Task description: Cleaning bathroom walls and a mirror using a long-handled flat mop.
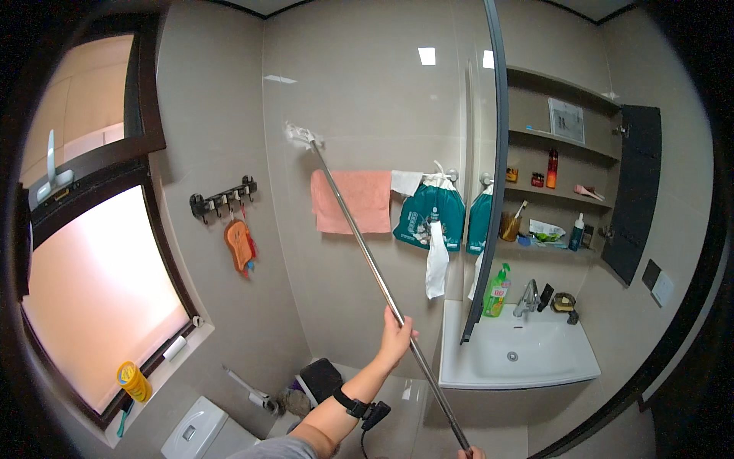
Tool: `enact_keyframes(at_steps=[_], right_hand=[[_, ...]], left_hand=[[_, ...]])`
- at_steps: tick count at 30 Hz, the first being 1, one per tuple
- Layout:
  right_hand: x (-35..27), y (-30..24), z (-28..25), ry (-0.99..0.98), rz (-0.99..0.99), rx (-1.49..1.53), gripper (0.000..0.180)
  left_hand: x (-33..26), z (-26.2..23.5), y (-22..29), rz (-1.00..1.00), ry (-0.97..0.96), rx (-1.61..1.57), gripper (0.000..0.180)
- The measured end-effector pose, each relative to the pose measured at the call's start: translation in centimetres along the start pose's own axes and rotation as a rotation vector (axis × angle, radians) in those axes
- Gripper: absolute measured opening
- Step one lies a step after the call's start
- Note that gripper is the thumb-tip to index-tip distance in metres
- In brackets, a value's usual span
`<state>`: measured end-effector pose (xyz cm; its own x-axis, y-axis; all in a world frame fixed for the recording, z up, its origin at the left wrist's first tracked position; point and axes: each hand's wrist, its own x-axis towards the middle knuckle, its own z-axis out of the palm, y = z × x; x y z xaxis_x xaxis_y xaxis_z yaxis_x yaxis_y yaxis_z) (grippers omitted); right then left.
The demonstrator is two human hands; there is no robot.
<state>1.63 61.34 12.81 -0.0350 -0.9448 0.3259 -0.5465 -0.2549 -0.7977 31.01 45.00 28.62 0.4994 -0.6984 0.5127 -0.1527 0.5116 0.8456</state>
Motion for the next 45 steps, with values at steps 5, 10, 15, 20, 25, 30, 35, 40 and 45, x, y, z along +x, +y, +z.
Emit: enact_keyframes(at_steps=[5, 10, 15, 20, 25, 30, 35, 40, 45], right_hand=[[0.1, -0.4, -0.7, -0.112, -0.126, 0.002, 0.026], [0.3, -2.6, -1.6, -0.619, 0.009, 0.109, 0.027], [-0.6, -3.1, 0.2, -0.346, -0.079, 0.091, 0.021], [0.7, -3.9, -1.4, -0.292, 0.004, -0.231, 0.021], [1.8, -4.6, -5.3, -0.199, 0.034, -0.3, 0.031], [1.9, -5.1, -8.0, -0.101, 0.002, -0.534, 0.034], [4.1, -10.1, -7.8, -0.066, -0.084, -0.42, 0.033], [5.4, -11.5, -6.9, -0.134, -0.032, -0.364, 0.029], [6.4, -11.0, -3.9, 0.001, -0.18, -0.342, 0.02]], left_hand=[[1.3, -0.9, 2.3, -0.332, 0.045, -0.303, 0.025], [2.6, -2.6, 1.2, -0.439, -0.001, -0.634, 0.032], [4.0, -2.1, -0.4, -0.489, -0.064, -0.69, 0.034], [4.8, -0.9, -0.7, -0.403, -0.035, -0.361, 0.036], [5.3, 0.2, -1.0, -0.427, -0.066, -0.057, 0.03], [6.3, 2.0, 0.9, -0.373, -0.158, -0.023, 0.029], [9.2, 0.9, 1.0, -0.338, 0.024, -0.252, 0.028], [10.6, 0.1, 1.3, -0.368, -0.018, -0.188, 0.029], [11.7, -0.1, 1.3, -0.163, 0.337, -0.15, 0.03]])
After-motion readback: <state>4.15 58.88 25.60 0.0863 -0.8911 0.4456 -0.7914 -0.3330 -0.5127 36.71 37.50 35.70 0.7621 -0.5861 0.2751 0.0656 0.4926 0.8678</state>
